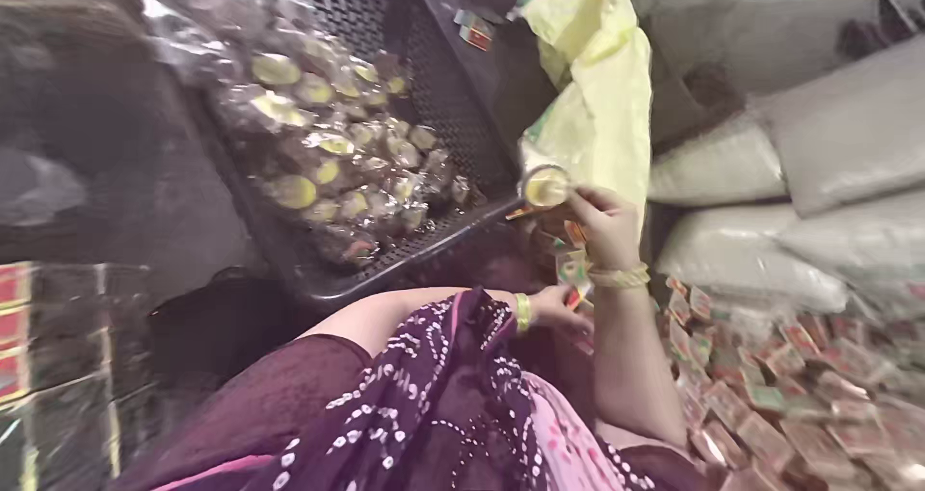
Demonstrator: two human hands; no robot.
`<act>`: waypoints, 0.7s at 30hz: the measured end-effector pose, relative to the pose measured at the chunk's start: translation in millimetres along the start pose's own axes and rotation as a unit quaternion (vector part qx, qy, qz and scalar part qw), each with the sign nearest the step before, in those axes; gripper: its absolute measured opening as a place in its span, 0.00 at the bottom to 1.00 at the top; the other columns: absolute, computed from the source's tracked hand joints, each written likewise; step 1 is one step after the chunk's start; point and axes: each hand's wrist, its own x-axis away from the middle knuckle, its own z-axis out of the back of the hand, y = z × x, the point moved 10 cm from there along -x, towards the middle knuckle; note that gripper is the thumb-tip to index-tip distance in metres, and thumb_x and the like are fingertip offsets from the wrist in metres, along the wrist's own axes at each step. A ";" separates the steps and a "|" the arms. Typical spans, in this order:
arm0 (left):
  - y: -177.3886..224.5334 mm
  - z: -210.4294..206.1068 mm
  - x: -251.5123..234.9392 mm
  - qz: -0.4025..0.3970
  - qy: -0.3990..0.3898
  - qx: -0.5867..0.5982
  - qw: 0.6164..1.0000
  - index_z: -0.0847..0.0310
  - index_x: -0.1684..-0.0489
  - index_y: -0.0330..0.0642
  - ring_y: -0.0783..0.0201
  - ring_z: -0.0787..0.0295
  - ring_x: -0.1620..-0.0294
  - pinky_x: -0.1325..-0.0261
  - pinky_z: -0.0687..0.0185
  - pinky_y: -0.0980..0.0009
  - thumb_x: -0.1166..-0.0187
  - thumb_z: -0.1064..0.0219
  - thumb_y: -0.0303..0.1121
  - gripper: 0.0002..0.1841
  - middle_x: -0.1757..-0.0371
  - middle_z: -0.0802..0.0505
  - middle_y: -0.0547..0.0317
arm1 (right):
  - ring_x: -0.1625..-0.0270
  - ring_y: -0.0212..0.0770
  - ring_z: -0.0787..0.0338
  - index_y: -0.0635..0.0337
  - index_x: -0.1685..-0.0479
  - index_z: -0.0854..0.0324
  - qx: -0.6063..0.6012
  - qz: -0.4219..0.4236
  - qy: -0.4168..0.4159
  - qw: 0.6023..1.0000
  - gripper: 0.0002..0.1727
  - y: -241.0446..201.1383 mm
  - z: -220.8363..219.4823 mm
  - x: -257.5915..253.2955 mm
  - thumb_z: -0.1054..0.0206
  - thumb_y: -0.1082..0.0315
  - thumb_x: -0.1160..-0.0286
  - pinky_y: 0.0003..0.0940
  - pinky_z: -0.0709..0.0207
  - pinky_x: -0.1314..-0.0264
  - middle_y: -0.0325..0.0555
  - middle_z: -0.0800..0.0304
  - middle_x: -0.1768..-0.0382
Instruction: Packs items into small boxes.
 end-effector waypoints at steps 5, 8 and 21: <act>-9.3 -8.5 -9.1 0.007 -0.006 0.027 1.000 0.30 0.21 0.37 0.59 0.12 0.33 0.26 0.18 0.58 0.41 0.12 0.41 0.45 0.33 0.12 0.46 | 0.66 0.36 0.05 0.66 0.54 0.10 0.003 -0.042 0.214 0.976 0.07 39.5 150.5 105.3 0.27 0.74 0.27 0.35 0.07 0.59 0.43 0.04 0.64; -11.0 -12.1 -13.4 0.010 -0.004 -0.005 1.000 0.30 0.22 0.37 0.62 0.12 0.35 0.28 0.16 0.62 0.45 0.11 0.42 0.47 0.34 0.11 0.49 | 0.56 0.30 0.05 0.64 0.54 0.07 0.167 -0.012 0.226 0.960 0.10 60.0 182.0 157.8 0.25 0.68 0.27 0.28 0.10 0.47 0.44 0.03 0.58; -17.2 -35.8 -18.2 -0.031 -0.047 -0.230 0.971 0.23 0.29 0.39 0.68 0.11 0.38 0.28 0.17 0.63 0.51 0.09 0.46 0.44 0.40 0.08 0.54 | 0.51 0.34 0.05 0.56 0.52 0.05 0.319 0.041 0.184 0.929 0.10 95.5 163.3 232.8 0.29 0.64 0.24 0.31 0.11 0.43 0.44 0.02 0.56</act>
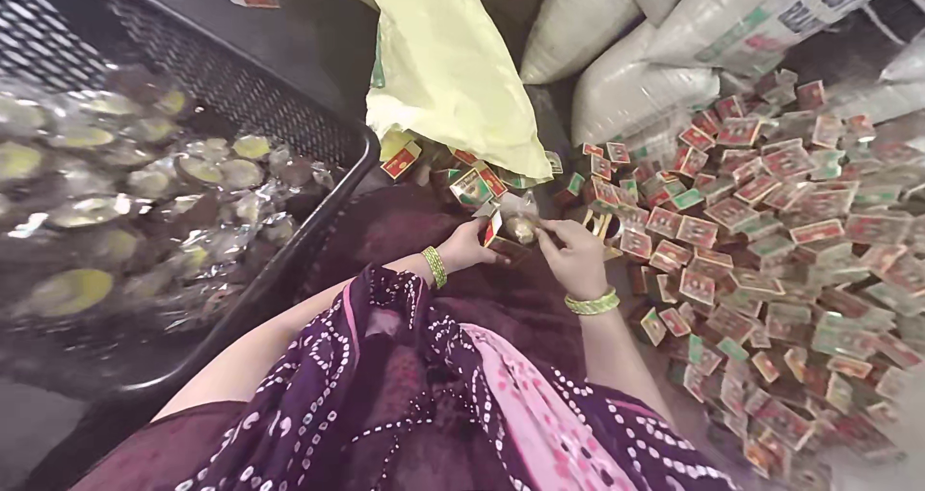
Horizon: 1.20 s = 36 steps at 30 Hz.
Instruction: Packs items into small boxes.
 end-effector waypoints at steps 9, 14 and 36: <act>-1.0 -23.9 4.6 -0.020 -0.103 -0.068 0.992 0.23 0.27 0.41 0.66 0.10 0.39 0.29 0.17 0.61 0.50 0.09 0.40 0.44 0.41 0.07 0.53 | 0.49 0.47 0.04 0.56 0.53 0.06 0.071 0.037 -0.203 0.976 0.13 -13.7 -31.9 11.2 0.38 0.65 0.20 0.50 0.11 0.44 0.47 0.03 0.56; 1.4 -23.5 8.1 -0.045 -0.107 -0.054 0.992 0.22 0.28 0.42 0.70 0.12 0.38 0.28 0.17 0.64 0.44 0.12 0.49 0.41 0.40 0.08 0.56 | 0.51 0.47 0.04 0.57 0.57 0.07 0.064 0.052 -0.190 0.978 0.10 -18.3 -33.6 11.2 0.34 0.67 0.22 0.50 0.11 0.47 0.47 0.04 0.59; -8.0 -36.4 11.0 0.027 -0.154 -0.029 0.987 0.37 0.16 0.44 0.70 0.14 0.32 0.26 0.17 0.64 0.55 0.08 0.43 0.57 0.33 0.11 0.58 | 0.42 0.43 0.09 0.55 0.45 0.06 -0.075 0.014 -0.168 0.983 0.15 3.9 -30.7 45.9 0.37 0.73 0.22 0.46 0.17 0.33 0.42 0.03 0.50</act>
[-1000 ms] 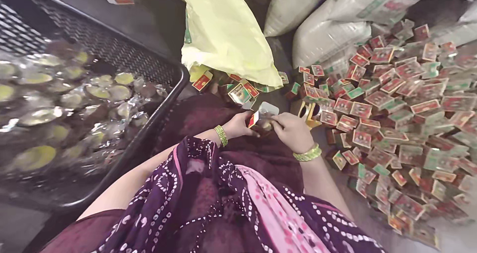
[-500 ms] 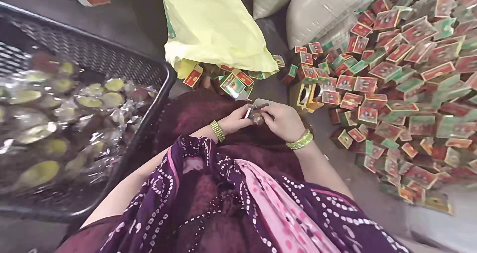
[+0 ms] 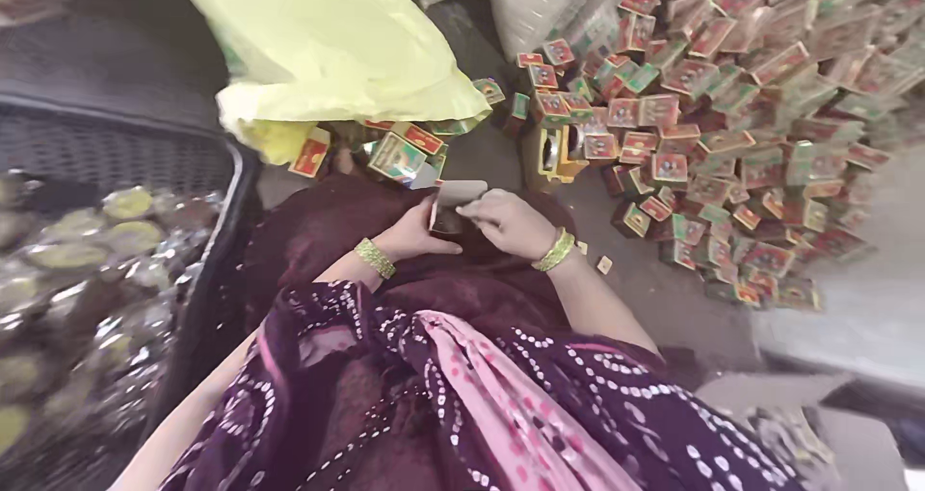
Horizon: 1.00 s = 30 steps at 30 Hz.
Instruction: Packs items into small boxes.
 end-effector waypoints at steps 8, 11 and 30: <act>-10.0 7.2 -4.8 0.030 0.065 -0.012 0.997 0.32 0.20 0.44 0.68 0.10 0.37 0.31 0.13 0.64 0.52 0.08 0.34 0.50 0.36 0.09 0.57 | 0.38 0.68 0.11 0.58 0.40 0.11 0.118 -0.567 0.009 0.815 0.15 211.6 70.7 200.1 0.36 0.69 0.22 0.74 0.22 0.36 0.64 0.09 0.42; -11.5 7.7 -8.3 0.033 0.072 -0.003 0.997 0.31 0.20 0.44 0.69 0.10 0.38 0.32 0.12 0.65 0.53 0.08 0.33 0.51 0.37 0.08 0.59 | 0.32 0.70 0.14 0.58 0.31 0.15 0.068 -0.626 -0.090 0.772 0.20 259.4 12.3 271.0 0.33 0.68 0.22 0.73 0.25 0.31 0.68 0.13 0.36; 4.7 13.2 -5.2 -0.008 0.109 -0.033 0.993 0.28 0.24 0.37 0.69 0.11 0.37 0.27 0.16 0.64 0.55 0.07 0.45 0.52 0.39 0.08 0.54 | 0.31 0.49 0.13 0.56 0.19 0.25 -0.078 -0.395 0.250 0.881 0.23 172.4 75.7 144.1 0.43 0.66 0.11 0.48 0.20 0.27 0.58 0.18 0.28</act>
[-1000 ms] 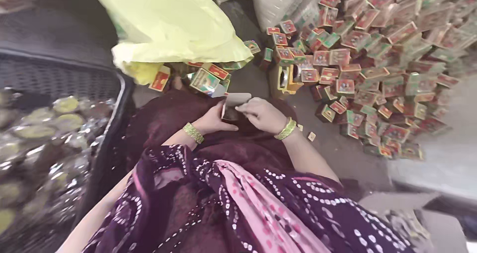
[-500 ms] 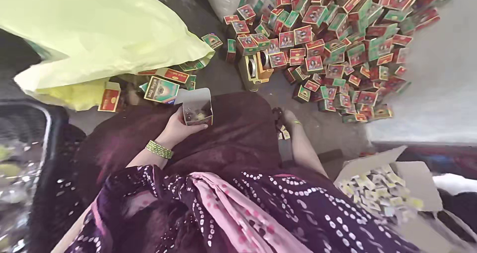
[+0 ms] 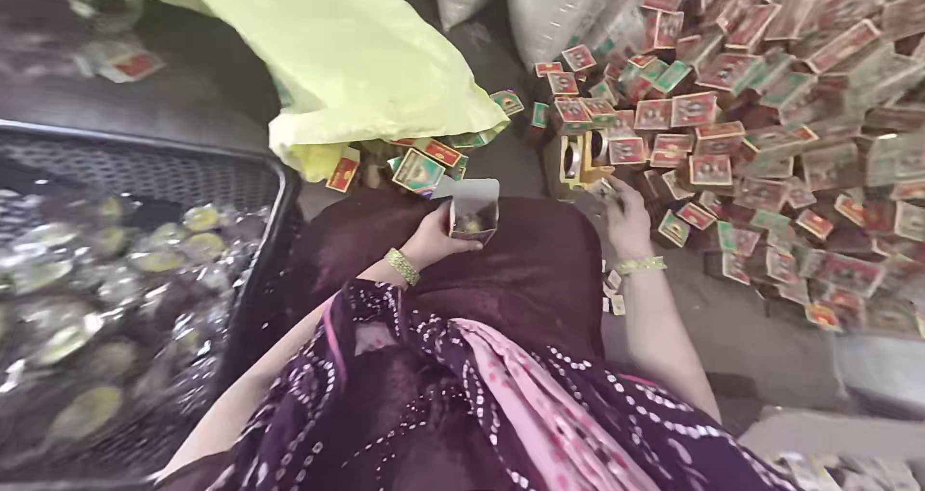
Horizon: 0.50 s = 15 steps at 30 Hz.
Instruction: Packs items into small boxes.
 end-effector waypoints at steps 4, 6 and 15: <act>0.8 3.3 -0.8 -0.017 0.016 0.005 1.000 0.28 0.23 0.38 0.69 0.11 0.36 0.27 0.16 0.64 0.57 0.06 0.47 0.53 0.38 0.08 0.56 | 0.59 0.38 0.05 0.60 0.31 0.20 -0.160 0.126 -0.093 0.975 0.23 -133.6 -58.1 33.9 0.25 0.64 0.24 0.38 0.06 0.57 0.45 0.06 0.53; 1.5 5.8 1.6 -0.024 0.024 0.000 0.999 0.28 0.23 0.38 0.70 0.11 0.36 0.27 0.15 0.64 0.56 0.07 0.47 0.53 0.39 0.07 0.57 | 0.64 0.32 0.07 0.59 0.44 0.16 -0.147 0.163 -0.112 0.969 0.19 -172.5 -88.8 52.2 0.20 0.61 0.30 0.33 0.08 0.60 0.40 0.06 0.62; 8.1 16.2 10.9 -0.077 0.039 -0.033 0.996 0.29 0.24 0.31 0.67 0.13 0.35 0.26 0.20 0.65 0.38 0.19 0.44 0.41 0.38 0.09 0.49 | 0.55 0.38 0.06 0.57 0.55 0.05 0.085 0.376 -0.050 0.921 0.13 -220.9 -159.0 104.3 0.35 0.61 0.19 0.35 0.14 0.43 0.39 0.02 0.62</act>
